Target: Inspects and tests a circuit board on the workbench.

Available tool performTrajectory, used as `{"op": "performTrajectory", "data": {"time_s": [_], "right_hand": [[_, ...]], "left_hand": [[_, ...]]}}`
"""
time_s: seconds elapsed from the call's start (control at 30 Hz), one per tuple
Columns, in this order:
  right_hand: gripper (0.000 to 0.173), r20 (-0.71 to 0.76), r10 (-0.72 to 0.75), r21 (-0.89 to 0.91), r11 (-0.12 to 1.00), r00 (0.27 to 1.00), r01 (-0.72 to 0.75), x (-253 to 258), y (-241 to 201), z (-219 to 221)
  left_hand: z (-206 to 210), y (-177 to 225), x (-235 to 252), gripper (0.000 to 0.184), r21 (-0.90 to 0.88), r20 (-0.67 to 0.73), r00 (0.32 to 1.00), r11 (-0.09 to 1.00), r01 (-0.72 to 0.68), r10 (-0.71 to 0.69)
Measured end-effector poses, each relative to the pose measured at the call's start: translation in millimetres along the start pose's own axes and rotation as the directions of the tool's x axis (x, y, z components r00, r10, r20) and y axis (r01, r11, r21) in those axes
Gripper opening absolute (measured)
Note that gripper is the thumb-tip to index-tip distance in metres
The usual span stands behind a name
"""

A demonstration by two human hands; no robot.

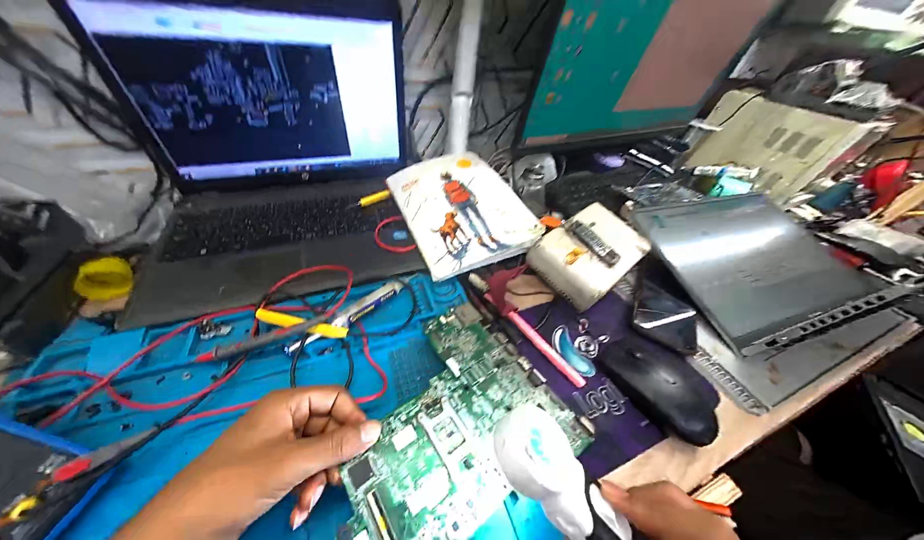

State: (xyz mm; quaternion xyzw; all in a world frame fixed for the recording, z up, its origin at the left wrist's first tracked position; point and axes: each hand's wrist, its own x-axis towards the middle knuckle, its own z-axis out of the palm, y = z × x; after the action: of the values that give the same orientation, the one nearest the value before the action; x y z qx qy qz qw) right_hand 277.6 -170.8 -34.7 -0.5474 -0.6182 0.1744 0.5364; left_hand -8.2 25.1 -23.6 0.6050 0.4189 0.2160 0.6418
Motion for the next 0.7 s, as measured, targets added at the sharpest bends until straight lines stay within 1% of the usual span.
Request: {"op": "performTrajectory", "data": {"time_s": [0.1,0.2,0.27,0.33,0.43,0.5,0.6,0.63,0.7], "right_hand": [[0.036,-0.068,0.016,-0.161,0.987,0.998,-0.027,28,10,-10],[0.037,-0.134,-0.071,-0.404,0.915,0.988,0.011,70,37,-19],[0.038,-0.125,-0.113,-0.544,0.838,0.986,0.027,97,52,-22],[0.039,-0.081,-0.092,-0.642,0.767,0.992,0.018,117,60,-21],[0.039,-0.009,-0.052,-0.688,0.725,0.999,0.031,140,70,-16],[0.036,0.033,-0.024,-0.695,0.718,0.999,0.04,152,81,-11],[0.036,0.053,-0.048,-0.711,0.7,0.997,0.071,157,104,-5],[0.04,0.049,-0.038,-0.71,0.702,0.998,0.062,157,109,-5],[0.058,0.063,0.03,-0.679,0.734,0.998,0.021,152,103,-16]], "left_hand": [[-6,-1,1,0.01,0.035,0.066,0.998,0.999,0.002,-0.004],[-10,-2,2,0.01,0.028,0.107,0.994,0.999,0.015,-0.018],[-12,-1,1,0.009,0.042,0.113,0.993,0.999,0.011,-0.016],[-14,0,0,0.01,0.06,0.131,0.991,0.998,-0.002,-0.006],[-16,0,0,0.013,0.107,0.165,0.986,0.994,-0.023,0.006],[-17,-2,-1,0.016,0.116,0.177,0.984,0.992,-0.041,0.02],[-18,-5,1,0.019,0.106,0.193,0.981,0.993,-0.055,0.034],[-18,-6,2,0.02,0.105,0.194,0.98,0.993,-0.057,0.036],[-17,-8,3,0.02,0.109,0.196,0.98,0.992,-0.066,0.043]]}}
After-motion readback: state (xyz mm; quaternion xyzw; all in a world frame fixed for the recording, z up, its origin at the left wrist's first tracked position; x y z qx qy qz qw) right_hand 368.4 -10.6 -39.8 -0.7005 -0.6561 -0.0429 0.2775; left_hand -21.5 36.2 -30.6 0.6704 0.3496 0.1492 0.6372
